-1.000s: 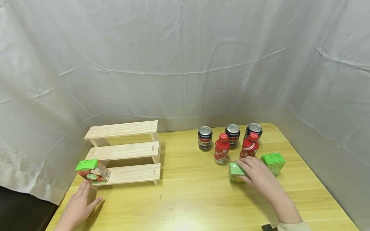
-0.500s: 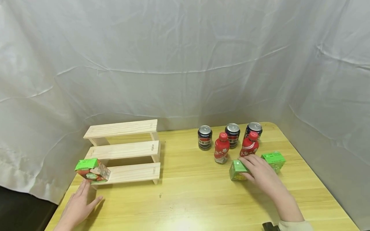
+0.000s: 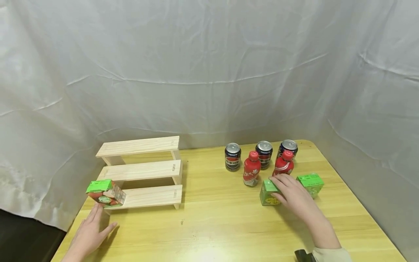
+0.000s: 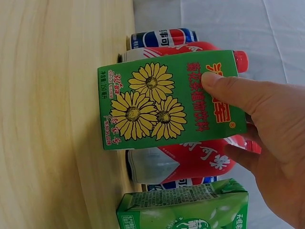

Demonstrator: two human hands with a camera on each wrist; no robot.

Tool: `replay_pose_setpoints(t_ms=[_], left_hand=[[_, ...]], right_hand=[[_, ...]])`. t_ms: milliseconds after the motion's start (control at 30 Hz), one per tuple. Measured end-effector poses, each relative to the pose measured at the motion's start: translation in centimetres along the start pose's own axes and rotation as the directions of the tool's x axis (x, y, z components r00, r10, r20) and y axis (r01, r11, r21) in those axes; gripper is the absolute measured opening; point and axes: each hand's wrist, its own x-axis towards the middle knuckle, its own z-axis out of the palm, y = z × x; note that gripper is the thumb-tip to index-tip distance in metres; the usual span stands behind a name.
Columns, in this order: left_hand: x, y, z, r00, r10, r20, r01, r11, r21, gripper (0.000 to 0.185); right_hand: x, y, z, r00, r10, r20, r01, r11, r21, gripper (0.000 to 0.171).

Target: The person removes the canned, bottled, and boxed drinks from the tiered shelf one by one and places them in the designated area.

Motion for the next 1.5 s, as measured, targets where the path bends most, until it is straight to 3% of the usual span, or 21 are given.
replay_pose_setpoints(t_ms=[567,867,1133,1300,1500], left_hand=[[0.1,0.1,0.0,1.0,-0.014,0.021,0.015,1.0,-0.01,0.1],[0.2,0.1,0.0,0.999,-0.017,0.038,0.017,1.0,-0.014,0.1],[0.2,0.2,-0.1,0.999,-0.015,0.038,0.016,1.0,-0.017,0.1],[0.1,0.2,-0.1,0.999,-0.018,0.041,0.019,1.0,-0.015,0.099],[0.1,0.2,0.0,0.999,-0.017,0.042,0.018,1.0,-0.01,0.099]], right_hand=[[0.2,0.4,-0.2,1.0,-0.01,0.008,0.01,1.0,0.023,0.057],[0.3,-0.1,-0.1,0.999,0.034,-0.002,-0.034,0.999,0.006,0.061],[1.1,-0.6,0.1,0.995,-0.04,-0.086,0.04,0.999,-0.007,0.064],[2.2,-1.6,0.4,0.985,-0.104,-0.141,0.107,0.994,0.02,0.056],[3.9,-3.3,1.4,0.975,-0.159,-0.157,0.166,0.986,0.028,0.071]])
